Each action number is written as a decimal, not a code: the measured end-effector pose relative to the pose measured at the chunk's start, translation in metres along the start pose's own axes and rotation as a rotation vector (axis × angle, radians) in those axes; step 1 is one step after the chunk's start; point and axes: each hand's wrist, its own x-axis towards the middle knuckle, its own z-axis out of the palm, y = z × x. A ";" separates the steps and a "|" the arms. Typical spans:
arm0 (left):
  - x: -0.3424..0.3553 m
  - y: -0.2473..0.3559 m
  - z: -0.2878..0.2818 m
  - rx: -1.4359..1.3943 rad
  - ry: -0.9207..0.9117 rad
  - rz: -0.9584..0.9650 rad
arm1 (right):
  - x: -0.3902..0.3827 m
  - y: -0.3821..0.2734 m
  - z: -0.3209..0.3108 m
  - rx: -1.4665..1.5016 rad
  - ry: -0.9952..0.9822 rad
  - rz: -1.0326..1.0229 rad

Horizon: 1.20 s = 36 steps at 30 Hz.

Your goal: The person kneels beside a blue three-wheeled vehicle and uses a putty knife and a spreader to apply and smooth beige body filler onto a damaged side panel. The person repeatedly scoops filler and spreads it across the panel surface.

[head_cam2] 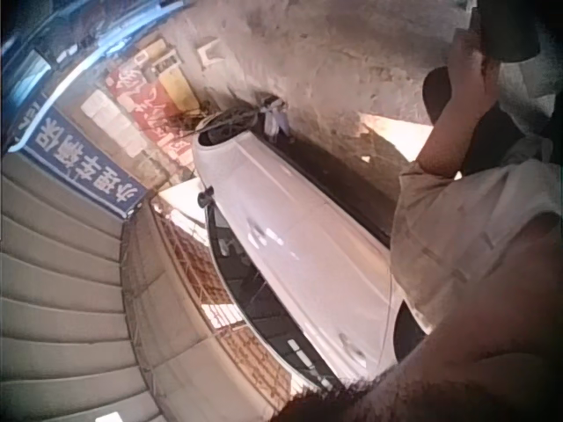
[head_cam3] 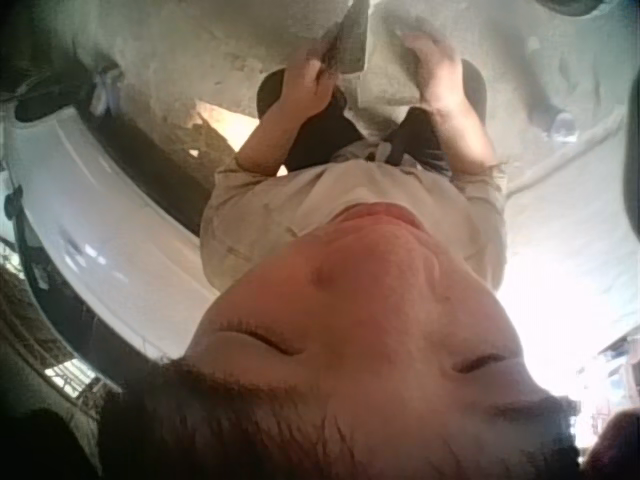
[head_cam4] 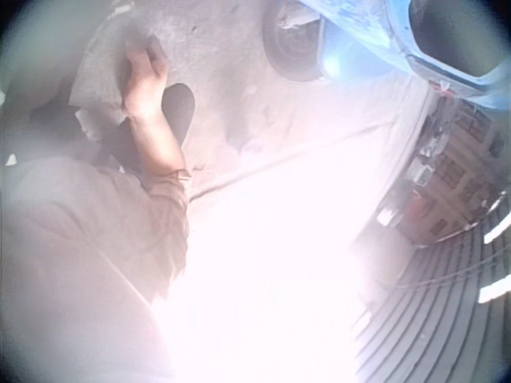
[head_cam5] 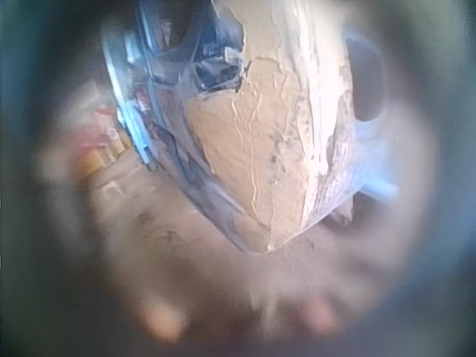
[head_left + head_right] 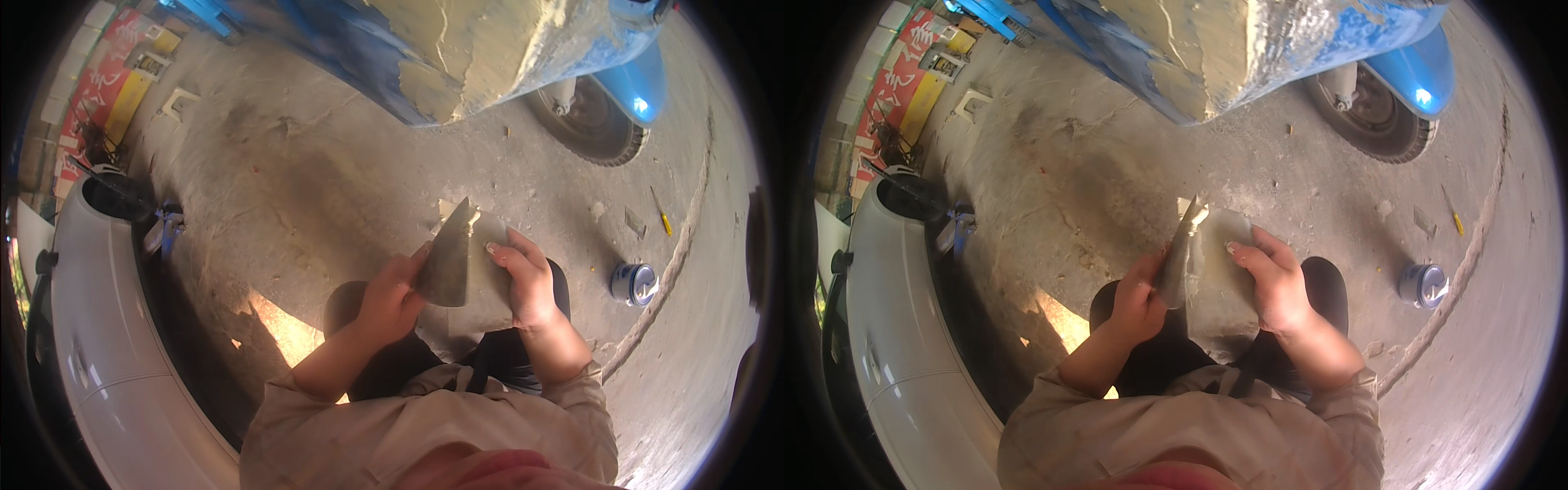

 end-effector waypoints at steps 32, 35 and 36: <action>-0.020 -0.004 -0.024 0.120 -0.208 -0.242 | 0.133 -0.169 0.002 -1.293 0.692 -2.340; -0.023 -0.004 -0.029 0.131 -0.240 -0.274 | 0.139 -0.154 -0.007 -1.326 0.668 -2.297; -0.023 -0.005 -0.029 0.139 -0.250 -0.287 | 0.138 -0.149 -0.010 -1.343 0.661 -2.277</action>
